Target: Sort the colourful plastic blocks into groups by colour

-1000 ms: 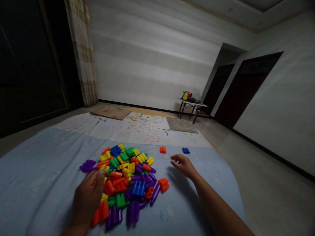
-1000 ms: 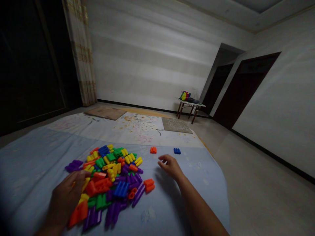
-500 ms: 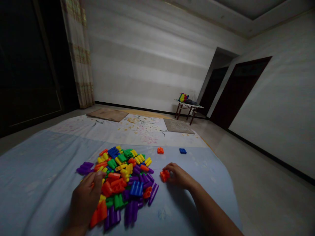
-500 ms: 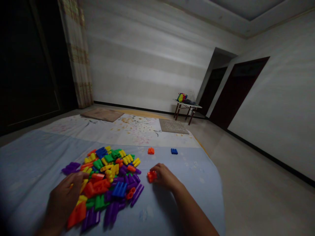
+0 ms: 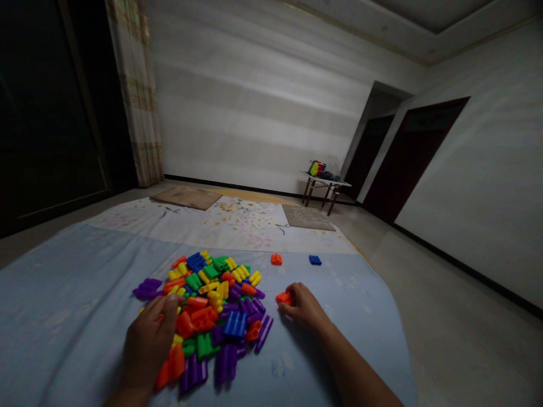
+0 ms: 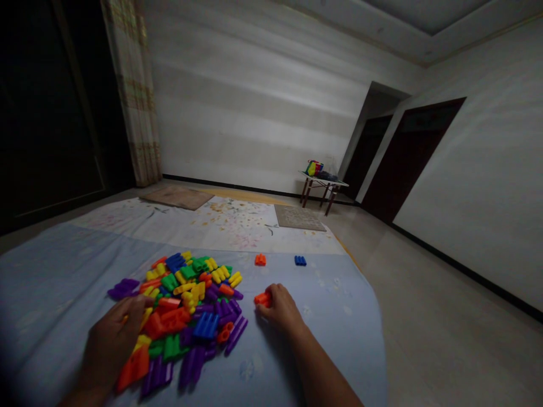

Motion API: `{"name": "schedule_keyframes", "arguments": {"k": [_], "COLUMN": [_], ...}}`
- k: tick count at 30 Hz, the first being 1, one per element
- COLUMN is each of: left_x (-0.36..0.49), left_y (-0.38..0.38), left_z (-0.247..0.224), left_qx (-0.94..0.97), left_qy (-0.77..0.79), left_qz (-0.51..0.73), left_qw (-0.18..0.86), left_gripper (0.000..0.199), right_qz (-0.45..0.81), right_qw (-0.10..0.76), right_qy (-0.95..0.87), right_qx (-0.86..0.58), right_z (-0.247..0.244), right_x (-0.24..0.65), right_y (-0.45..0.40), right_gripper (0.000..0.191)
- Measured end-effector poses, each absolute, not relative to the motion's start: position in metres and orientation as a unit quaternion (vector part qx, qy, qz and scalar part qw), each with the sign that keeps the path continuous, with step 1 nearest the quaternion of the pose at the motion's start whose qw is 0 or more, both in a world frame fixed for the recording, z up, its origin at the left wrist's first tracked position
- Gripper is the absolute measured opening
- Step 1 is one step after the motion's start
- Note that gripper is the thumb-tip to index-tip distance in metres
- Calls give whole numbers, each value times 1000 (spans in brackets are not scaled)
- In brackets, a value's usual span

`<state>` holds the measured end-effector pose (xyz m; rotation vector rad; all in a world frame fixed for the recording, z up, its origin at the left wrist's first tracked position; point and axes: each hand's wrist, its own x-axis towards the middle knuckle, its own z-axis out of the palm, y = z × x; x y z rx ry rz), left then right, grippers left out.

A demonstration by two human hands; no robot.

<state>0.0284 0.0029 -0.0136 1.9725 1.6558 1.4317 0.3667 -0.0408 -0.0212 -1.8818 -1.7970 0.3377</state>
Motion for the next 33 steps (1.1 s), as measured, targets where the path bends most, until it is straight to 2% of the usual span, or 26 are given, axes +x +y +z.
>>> {"name": "schedule_keyframes", "arguments": {"k": [5,12,16,23,33], "left_x": [28,27,27,27,27], "left_y": [4,5,5,3,4], "left_z": [-15,-19,-18,-16,-16], "left_qx": [668,670,668,662,658], "left_qy": [554,553,552,549,555], "left_qz": [489,487,492,501,500], "left_qw": [83,89,83,91,101], "left_gripper": [38,38,38,40,38], "right_qz": [115,137,138,98,10], "right_qw": [316,351,349,362,339], "right_qy": [-679,-662,-662,-654,-616], "right_qx": [-652,-647,-649,-657,-711], "right_z": [-27,-35,-38,-44,-37], "right_x": [375,382,384,398,425], "right_y": [-38,-38,-36,-12,64], "right_gripper": [36,44,33,35,37]}}
